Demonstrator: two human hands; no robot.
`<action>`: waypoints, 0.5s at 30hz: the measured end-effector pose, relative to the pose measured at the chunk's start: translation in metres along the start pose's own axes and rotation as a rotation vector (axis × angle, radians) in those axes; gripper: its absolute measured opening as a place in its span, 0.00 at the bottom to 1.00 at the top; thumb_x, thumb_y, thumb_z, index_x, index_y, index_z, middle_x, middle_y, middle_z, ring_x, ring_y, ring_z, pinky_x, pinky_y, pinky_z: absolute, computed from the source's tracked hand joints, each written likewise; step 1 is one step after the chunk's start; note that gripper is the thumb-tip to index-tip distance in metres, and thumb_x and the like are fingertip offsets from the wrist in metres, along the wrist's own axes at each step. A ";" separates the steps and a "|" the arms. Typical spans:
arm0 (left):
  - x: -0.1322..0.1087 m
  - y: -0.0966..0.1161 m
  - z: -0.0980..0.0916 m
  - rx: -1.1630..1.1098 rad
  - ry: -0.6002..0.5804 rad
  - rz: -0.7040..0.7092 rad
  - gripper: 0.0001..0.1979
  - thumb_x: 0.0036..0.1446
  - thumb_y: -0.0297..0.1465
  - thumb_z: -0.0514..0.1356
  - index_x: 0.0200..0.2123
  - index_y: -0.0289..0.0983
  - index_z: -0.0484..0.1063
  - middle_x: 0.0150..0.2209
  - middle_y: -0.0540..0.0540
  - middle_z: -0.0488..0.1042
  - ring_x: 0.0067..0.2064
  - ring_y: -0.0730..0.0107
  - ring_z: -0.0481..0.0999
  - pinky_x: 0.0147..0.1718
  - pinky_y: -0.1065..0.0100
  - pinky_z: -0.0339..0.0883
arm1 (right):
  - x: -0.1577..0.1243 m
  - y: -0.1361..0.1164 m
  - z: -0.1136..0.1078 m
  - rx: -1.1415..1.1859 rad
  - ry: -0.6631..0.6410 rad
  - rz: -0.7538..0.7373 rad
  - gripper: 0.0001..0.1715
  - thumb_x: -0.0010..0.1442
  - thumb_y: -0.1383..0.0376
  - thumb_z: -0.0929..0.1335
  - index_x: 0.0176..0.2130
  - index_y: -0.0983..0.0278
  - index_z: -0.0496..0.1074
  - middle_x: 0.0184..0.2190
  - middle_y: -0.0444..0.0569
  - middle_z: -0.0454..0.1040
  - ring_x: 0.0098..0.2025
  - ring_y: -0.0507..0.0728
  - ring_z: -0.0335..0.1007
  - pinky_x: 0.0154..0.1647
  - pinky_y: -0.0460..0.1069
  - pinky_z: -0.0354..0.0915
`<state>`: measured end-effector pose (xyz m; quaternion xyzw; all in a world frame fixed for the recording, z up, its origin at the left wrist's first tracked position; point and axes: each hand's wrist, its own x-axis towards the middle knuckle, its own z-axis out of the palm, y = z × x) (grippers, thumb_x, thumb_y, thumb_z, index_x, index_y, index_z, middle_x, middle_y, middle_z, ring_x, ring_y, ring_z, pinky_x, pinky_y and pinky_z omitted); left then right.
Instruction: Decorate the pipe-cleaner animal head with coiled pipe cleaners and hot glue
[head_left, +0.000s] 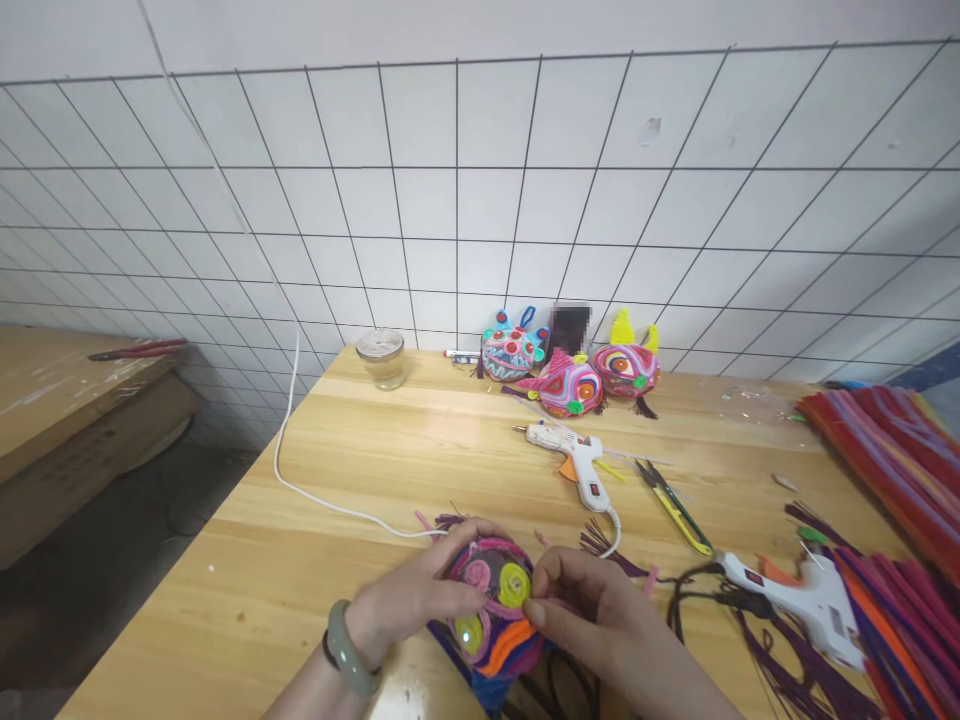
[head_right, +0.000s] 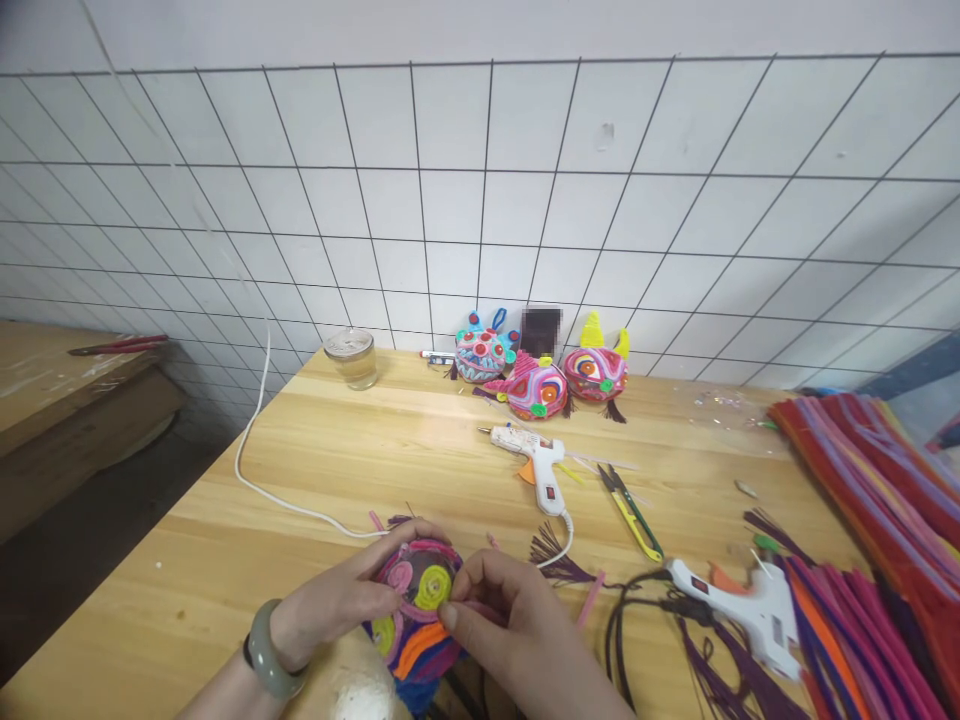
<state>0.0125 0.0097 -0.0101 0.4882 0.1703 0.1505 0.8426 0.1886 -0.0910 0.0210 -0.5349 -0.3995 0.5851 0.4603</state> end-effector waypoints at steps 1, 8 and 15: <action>0.000 -0.001 -0.001 0.005 -0.004 -0.002 0.28 0.43 0.37 0.69 0.49 0.39 0.69 0.45 0.46 0.71 0.47 0.61 0.70 0.45 0.63 0.61 | 0.000 0.000 0.000 0.010 0.001 0.000 0.14 0.49 0.60 0.74 0.26 0.64 0.68 0.22 0.39 0.66 0.25 0.48 0.59 0.27 0.43 0.57; 0.001 -0.002 -0.003 -0.002 -0.020 0.023 0.30 0.42 0.41 0.69 0.49 0.40 0.68 0.44 0.48 0.71 0.46 0.64 0.70 0.45 0.65 0.61 | 0.000 0.000 0.002 -0.008 0.016 0.012 0.14 0.47 0.59 0.75 0.26 0.63 0.68 0.22 0.40 0.67 0.26 0.50 0.62 0.28 0.44 0.60; 0.001 -0.002 -0.003 0.013 -0.016 0.030 0.30 0.42 0.41 0.69 0.49 0.39 0.69 0.44 0.47 0.72 0.45 0.63 0.71 0.44 0.66 0.62 | -0.001 -0.005 0.001 -0.051 -0.013 0.025 0.15 0.48 0.57 0.74 0.27 0.64 0.69 0.22 0.40 0.66 0.25 0.49 0.60 0.28 0.44 0.57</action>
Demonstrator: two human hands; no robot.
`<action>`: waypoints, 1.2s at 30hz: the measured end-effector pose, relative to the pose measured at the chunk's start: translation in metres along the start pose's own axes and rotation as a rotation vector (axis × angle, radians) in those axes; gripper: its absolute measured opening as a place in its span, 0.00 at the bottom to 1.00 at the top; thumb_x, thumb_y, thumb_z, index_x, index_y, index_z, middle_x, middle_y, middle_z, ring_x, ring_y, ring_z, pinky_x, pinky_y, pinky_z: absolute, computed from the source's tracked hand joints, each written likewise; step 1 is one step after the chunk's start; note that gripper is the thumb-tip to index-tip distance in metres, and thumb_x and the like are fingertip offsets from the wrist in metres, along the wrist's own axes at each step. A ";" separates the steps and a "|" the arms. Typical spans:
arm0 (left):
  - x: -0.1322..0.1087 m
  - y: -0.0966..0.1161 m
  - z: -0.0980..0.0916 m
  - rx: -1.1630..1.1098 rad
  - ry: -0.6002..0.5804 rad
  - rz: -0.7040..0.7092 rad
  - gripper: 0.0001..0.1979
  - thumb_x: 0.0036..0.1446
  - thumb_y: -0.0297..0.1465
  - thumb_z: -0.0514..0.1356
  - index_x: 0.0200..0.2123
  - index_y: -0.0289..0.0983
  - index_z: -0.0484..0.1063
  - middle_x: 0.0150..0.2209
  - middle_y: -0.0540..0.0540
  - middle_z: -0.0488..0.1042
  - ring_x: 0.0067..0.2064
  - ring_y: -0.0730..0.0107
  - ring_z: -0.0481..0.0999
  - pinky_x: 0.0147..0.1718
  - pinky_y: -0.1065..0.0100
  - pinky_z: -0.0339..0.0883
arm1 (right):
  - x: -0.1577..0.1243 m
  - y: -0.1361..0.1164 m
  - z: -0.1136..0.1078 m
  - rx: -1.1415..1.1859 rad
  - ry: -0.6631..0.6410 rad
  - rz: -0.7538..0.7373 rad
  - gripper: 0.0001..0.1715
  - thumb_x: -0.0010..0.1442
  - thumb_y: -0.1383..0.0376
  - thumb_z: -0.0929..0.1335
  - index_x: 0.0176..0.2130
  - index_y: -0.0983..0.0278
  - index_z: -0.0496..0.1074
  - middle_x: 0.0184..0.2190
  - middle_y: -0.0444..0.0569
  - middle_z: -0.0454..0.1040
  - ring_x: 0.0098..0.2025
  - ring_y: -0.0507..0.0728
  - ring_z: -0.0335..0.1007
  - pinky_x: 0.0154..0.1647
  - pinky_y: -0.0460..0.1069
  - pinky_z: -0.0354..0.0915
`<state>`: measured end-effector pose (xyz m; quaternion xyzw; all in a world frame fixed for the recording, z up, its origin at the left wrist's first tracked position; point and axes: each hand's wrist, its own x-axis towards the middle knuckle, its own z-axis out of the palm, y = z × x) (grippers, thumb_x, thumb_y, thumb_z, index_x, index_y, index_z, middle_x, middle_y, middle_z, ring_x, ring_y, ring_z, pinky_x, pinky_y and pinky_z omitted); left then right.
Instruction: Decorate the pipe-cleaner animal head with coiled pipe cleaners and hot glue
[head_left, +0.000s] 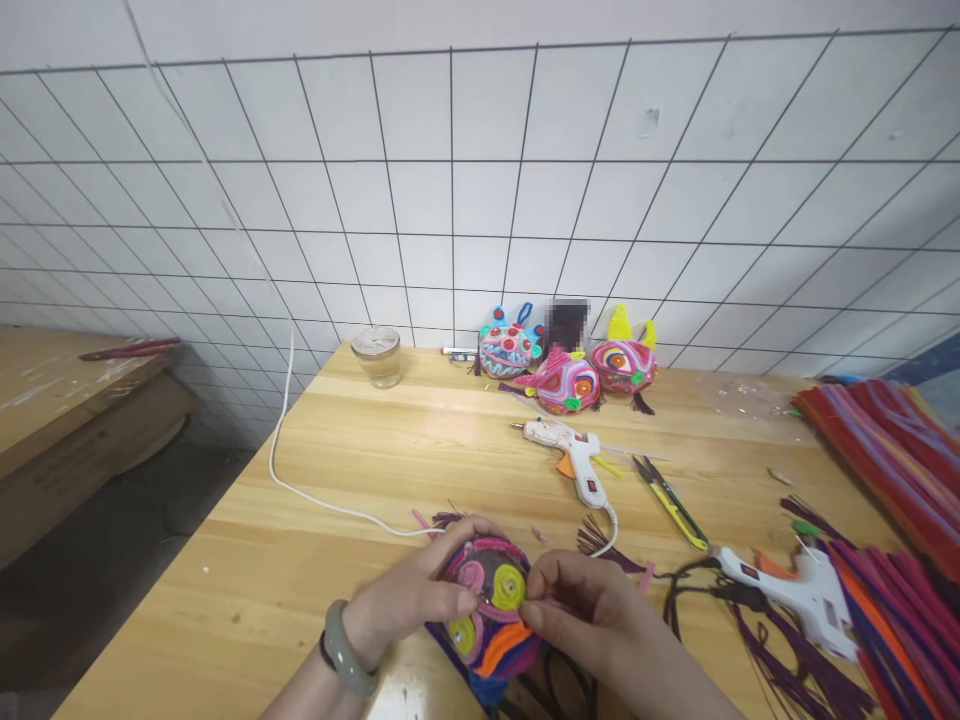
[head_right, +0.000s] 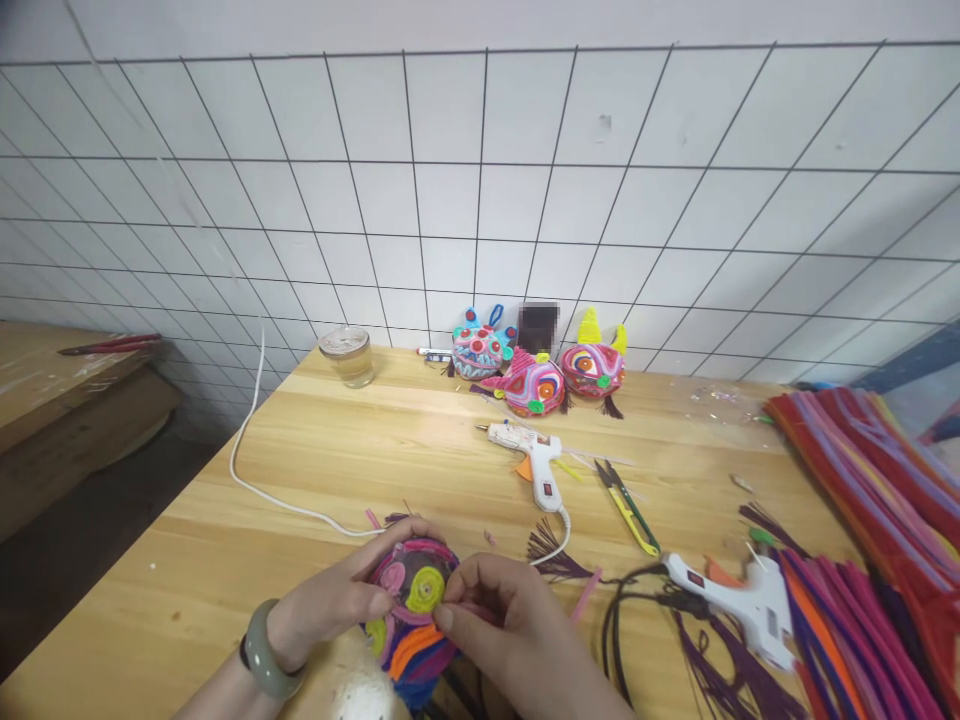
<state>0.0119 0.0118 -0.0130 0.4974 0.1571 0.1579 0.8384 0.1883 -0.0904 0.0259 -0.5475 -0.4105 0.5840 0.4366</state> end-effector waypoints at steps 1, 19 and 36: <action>0.000 0.000 0.000 -0.003 -0.001 0.004 0.30 0.42 0.41 0.69 0.49 0.39 0.69 0.44 0.47 0.72 0.45 0.63 0.71 0.44 0.65 0.62 | 0.000 -0.001 -0.001 -0.003 -0.013 -0.005 0.15 0.49 0.57 0.73 0.27 0.65 0.69 0.23 0.41 0.67 0.26 0.49 0.60 0.28 0.44 0.57; -0.002 0.003 0.003 -0.056 0.078 -0.047 0.27 0.45 0.38 0.68 0.49 0.42 0.69 0.47 0.46 0.73 0.50 0.60 0.70 0.49 0.61 0.60 | 0.002 -0.002 -0.003 -0.030 -0.009 -0.057 0.14 0.54 0.57 0.70 0.29 0.65 0.66 0.24 0.39 0.62 0.26 0.48 0.55 0.27 0.43 0.54; 0.002 0.002 0.004 0.012 0.166 -0.052 0.42 0.34 0.37 0.74 0.55 0.42 0.62 0.51 0.42 0.72 0.49 0.57 0.73 0.48 0.60 0.63 | 0.005 0.008 -0.002 -0.035 0.148 -0.089 0.15 0.51 0.60 0.72 0.39 0.62 0.67 0.29 0.39 0.63 0.26 0.48 0.57 0.28 0.44 0.59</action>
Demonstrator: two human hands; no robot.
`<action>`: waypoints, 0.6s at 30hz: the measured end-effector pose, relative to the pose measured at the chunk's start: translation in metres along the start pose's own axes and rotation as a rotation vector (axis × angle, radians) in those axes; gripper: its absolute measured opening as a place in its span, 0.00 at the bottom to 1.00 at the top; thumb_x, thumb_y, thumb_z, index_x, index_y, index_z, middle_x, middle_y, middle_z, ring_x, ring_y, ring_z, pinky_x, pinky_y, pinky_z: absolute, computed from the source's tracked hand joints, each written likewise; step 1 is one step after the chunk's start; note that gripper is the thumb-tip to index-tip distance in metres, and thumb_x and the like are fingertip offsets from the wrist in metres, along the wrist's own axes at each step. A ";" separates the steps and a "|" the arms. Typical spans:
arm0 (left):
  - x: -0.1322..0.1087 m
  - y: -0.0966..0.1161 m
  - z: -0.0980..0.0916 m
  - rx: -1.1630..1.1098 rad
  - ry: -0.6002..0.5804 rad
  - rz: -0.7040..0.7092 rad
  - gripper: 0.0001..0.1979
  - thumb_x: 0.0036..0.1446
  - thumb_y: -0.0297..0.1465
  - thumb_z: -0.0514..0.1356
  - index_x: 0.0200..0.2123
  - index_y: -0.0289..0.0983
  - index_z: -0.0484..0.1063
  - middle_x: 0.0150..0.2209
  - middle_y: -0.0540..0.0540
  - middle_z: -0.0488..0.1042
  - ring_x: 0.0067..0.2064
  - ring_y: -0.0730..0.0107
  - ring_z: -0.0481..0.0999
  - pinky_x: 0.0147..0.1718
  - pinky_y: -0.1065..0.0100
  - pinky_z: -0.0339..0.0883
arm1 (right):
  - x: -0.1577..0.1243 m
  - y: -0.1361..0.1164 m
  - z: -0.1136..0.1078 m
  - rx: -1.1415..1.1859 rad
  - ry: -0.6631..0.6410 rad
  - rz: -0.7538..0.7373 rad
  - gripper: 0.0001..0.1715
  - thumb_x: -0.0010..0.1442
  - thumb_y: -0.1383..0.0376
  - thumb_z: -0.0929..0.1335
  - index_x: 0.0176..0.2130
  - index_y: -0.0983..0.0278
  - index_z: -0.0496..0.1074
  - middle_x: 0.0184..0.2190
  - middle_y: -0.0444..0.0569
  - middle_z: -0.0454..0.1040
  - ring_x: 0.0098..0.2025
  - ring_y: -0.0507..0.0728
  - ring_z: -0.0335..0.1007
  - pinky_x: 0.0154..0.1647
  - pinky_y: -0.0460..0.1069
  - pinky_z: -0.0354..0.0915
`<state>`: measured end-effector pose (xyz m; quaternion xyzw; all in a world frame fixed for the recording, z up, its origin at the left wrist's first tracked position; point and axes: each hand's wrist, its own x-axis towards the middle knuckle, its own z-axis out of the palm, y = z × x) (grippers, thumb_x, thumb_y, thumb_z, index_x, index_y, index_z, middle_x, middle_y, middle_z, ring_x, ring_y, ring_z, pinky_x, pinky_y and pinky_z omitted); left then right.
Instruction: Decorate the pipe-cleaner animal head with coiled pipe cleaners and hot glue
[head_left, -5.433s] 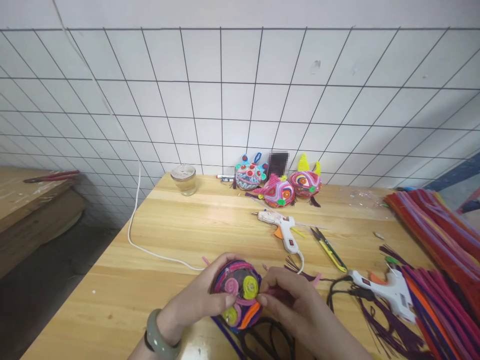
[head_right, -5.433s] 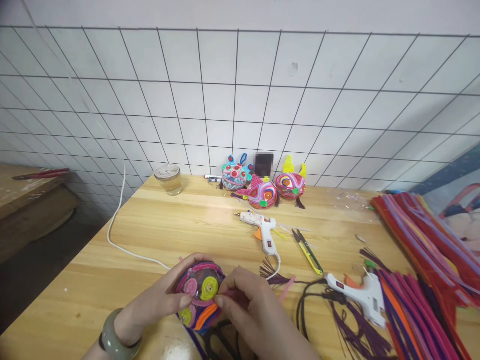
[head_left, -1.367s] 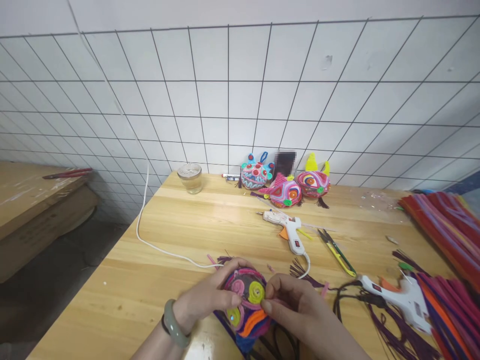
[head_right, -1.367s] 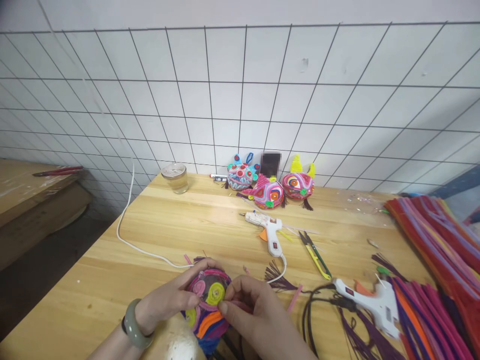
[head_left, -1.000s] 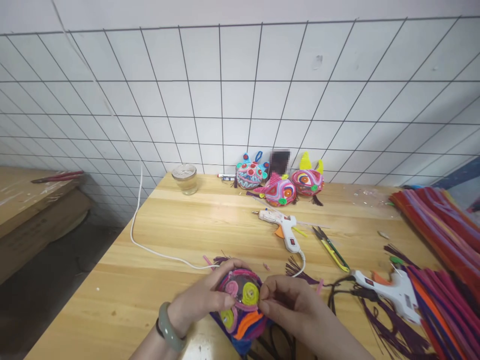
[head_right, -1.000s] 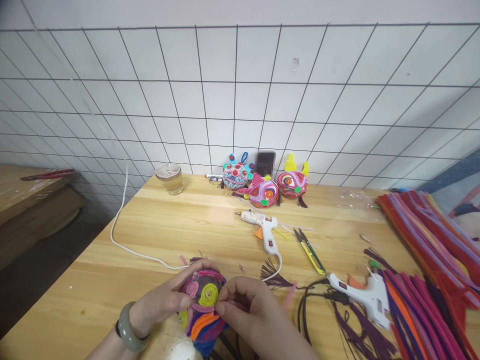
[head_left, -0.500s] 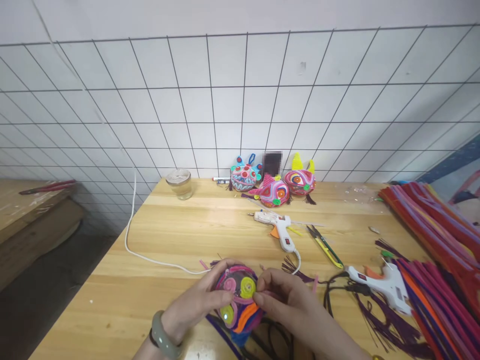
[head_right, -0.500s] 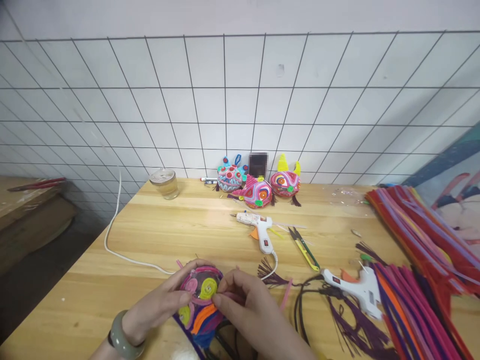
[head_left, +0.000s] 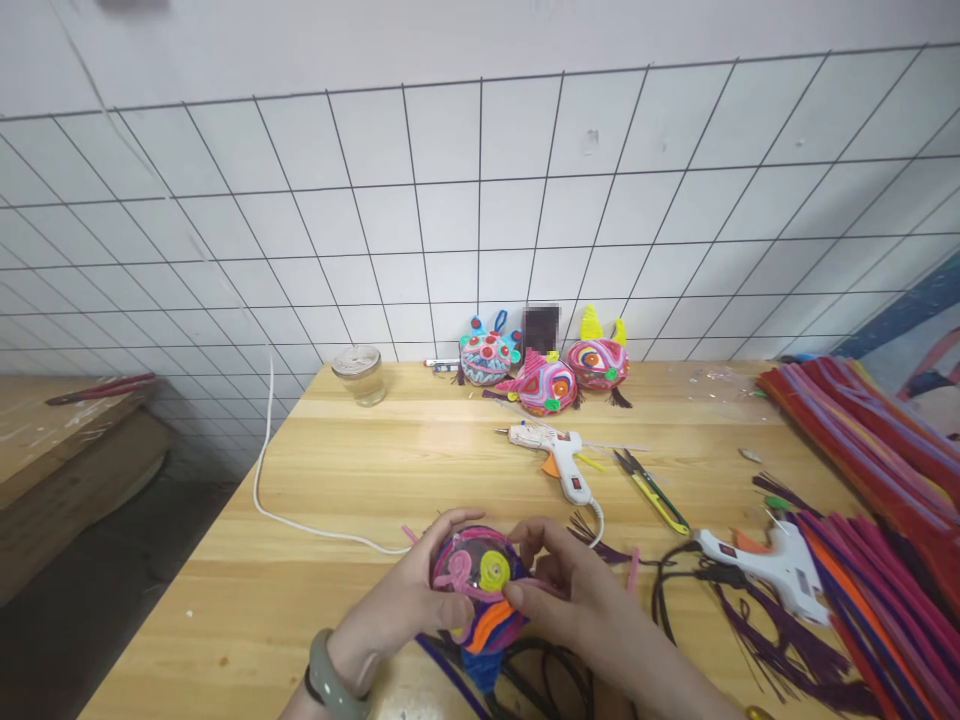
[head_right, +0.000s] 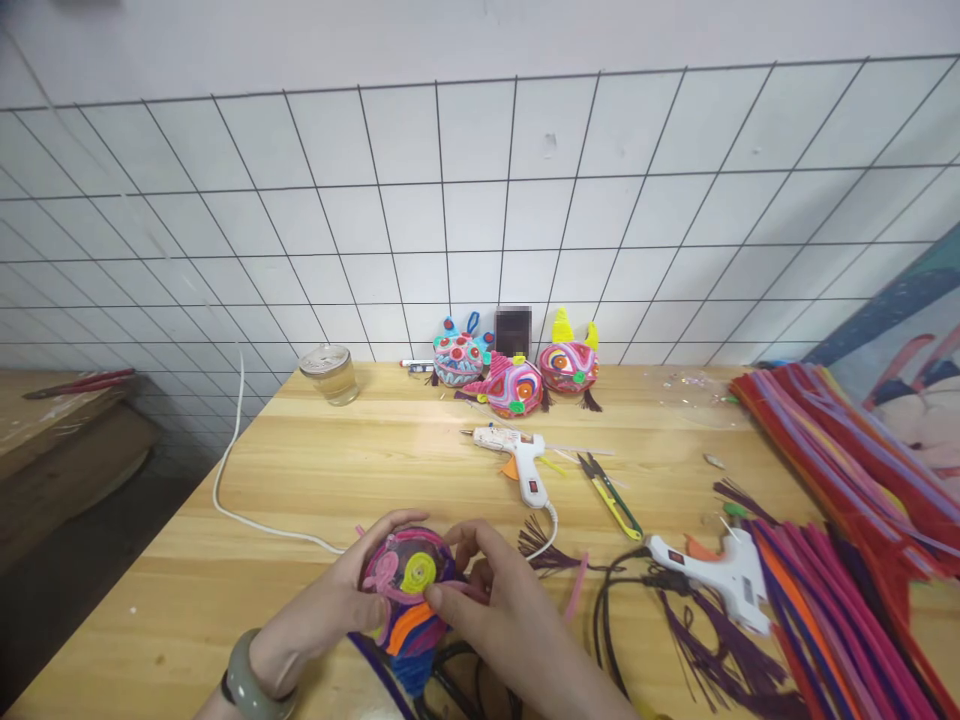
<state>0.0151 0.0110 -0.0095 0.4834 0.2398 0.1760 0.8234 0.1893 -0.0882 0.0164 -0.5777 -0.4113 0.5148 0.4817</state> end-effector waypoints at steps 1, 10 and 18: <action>0.000 0.001 0.001 -0.007 0.004 0.006 0.41 0.35 0.37 0.73 0.54 0.43 0.62 0.50 0.42 0.73 0.49 0.57 0.73 0.47 0.61 0.63 | -0.001 0.000 -0.001 -0.045 0.018 0.002 0.18 0.52 0.60 0.71 0.42 0.61 0.67 0.32 0.40 0.64 0.25 0.48 0.56 0.27 0.44 0.59; -0.001 0.004 0.008 -0.049 0.006 0.035 0.31 0.41 0.43 0.70 0.49 0.40 0.68 0.44 0.44 0.75 0.45 0.61 0.74 0.47 0.62 0.64 | -0.001 -0.013 -0.002 -0.183 -0.069 0.043 0.22 0.56 0.55 0.68 0.51 0.56 0.71 0.24 0.42 0.72 0.28 0.55 0.69 0.31 0.47 0.67; -0.001 0.003 0.010 0.124 0.128 0.103 0.33 0.46 0.34 0.68 0.55 0.42 0.61 0.53 0.42 0.69 0.53 0.56 0.69 0.51 0.58 0.62 | -0.002 -0.008 0.004 -0.379 0.090 -0.065 0.25 0.57 0.58 0.67 0.54 0.57 0.69 0.41 0.48 0.78 0.43 0.60 0.74 0.52 0.52 0.65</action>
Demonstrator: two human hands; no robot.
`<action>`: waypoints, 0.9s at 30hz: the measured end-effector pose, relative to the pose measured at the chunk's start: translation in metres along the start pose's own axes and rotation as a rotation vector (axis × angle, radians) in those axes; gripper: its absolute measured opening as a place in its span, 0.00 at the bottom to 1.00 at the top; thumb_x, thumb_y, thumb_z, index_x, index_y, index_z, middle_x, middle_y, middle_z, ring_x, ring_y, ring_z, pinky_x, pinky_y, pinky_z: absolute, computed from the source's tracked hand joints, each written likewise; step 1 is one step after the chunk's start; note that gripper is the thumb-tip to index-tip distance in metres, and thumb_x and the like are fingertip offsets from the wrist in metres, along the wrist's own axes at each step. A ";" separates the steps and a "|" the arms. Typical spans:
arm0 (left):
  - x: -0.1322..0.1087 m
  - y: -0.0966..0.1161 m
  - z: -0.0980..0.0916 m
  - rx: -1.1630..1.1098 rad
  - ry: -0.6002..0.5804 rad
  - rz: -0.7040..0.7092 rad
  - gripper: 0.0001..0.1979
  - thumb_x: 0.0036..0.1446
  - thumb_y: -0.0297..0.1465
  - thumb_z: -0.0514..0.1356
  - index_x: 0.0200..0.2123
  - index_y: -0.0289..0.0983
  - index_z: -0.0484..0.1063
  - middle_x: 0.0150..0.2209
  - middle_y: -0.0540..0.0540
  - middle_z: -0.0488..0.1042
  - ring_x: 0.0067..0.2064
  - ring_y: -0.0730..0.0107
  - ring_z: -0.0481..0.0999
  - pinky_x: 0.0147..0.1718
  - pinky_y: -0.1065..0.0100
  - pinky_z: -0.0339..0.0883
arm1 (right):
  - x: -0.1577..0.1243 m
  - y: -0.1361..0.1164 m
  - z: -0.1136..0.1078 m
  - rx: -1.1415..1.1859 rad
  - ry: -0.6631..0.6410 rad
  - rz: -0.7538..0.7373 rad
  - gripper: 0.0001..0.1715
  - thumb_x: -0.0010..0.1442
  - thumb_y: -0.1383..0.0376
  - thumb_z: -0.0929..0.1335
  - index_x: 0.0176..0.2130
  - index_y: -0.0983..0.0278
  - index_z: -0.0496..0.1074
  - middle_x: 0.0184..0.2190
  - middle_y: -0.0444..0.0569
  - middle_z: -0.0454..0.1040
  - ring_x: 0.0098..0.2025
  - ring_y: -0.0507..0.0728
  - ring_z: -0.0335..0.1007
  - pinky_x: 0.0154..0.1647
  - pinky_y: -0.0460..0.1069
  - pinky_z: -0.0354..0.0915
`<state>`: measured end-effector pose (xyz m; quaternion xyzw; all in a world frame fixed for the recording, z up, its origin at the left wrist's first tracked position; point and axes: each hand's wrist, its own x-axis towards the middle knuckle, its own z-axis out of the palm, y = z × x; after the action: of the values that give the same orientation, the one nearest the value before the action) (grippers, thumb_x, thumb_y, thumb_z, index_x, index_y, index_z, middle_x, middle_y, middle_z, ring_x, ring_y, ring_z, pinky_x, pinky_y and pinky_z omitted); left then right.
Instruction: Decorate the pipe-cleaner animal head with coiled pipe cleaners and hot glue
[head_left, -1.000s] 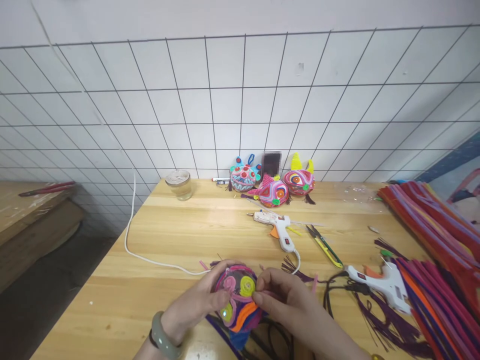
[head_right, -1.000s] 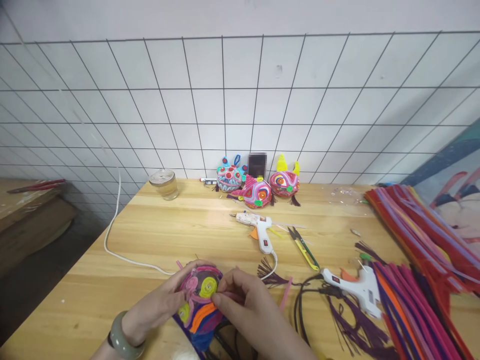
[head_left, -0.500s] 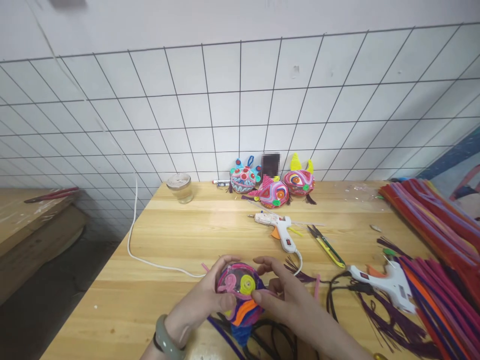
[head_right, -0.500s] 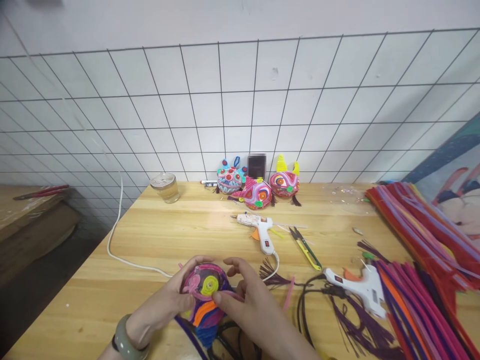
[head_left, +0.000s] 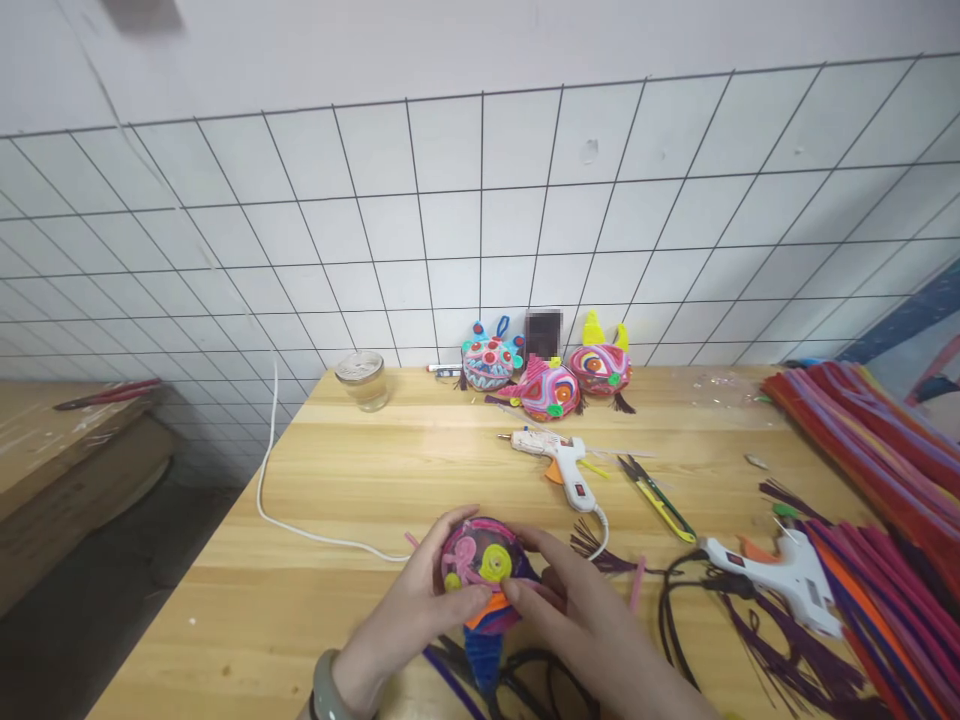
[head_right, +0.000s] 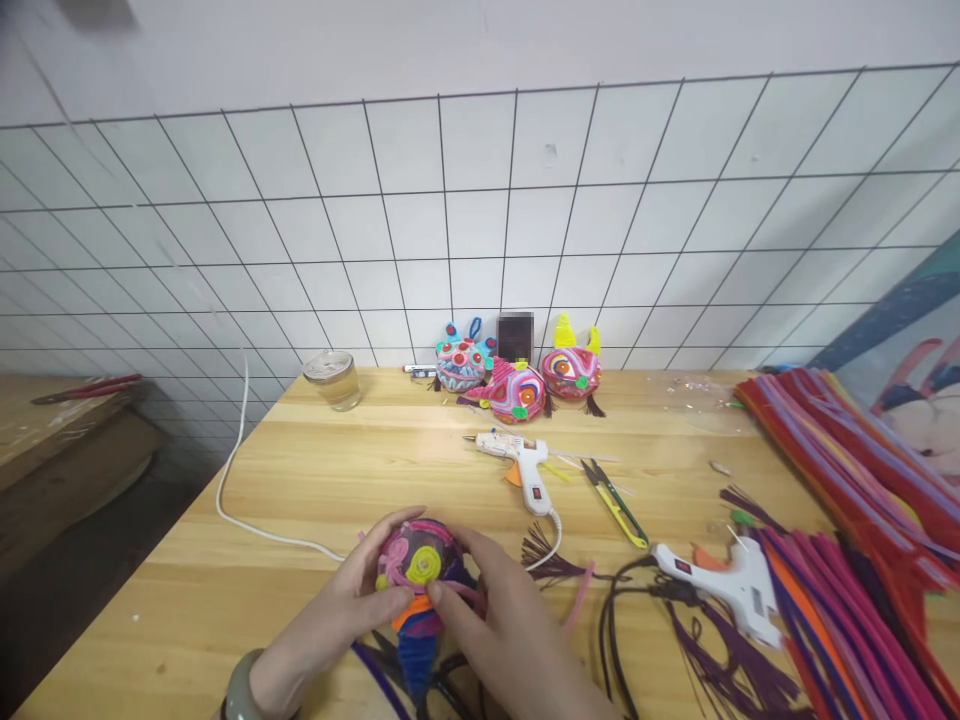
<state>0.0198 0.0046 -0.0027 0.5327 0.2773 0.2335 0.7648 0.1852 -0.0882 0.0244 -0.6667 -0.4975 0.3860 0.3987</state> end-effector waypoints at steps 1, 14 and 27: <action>0.000 0.000 0.000 0.035 0.020 0.014 0.33 0.47 0.34 0.68 0.56 0.42 0.60 0.53 0.42 0.69 0.53 0.56 0.69 0.51 0.59 0.62 | 0.000 0.002 0.002 0.004 0.007 -0.011 0.25 0.57 0.58 0.67 0.54 0.58 0.69 0.46 0.49 0.77 0.46 0.61 0.73 0.52 0.52 0.65; -0.002 -0.001 0.000 0.163 0.073 0.100 0.33 0.48 0.32 0.66 0.57 0.42 0.58 0.55 0.42 0.66 0.52 0.55 0.69 0.50 0.60 0.63 | -0.004 0.011 0.011 -0.070 0.014 -0.094 0.25 0.61 0.58 0.65 0.57 0.59 0.64 0.53 0.51 0.72 0.53 0.61 0.69 0.55 0.53 0.63; -0.002 0.010 -0.009 0.155 0.189 0.159 0.37 0.48 0.40 0.65 0.57 0.40 0.53 0.51 0.41 0.67 0.52 0.55 0.68 0.50 0.61 0.63 | -0.003 0.013 -0.002 -0.049 0.280 -0.142 0.30 0.62 0.55 0.63 0.61 0.58 0.55 0.42 0.52 0.71 0.40 0.58 0.71 0.40 0.52 0.69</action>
<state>0.0122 0.0126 0.0044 0.5861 0.3220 0.3206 0.6708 0.1910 -0.0941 0.0138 -0.6867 -0.4922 0.2477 0.4742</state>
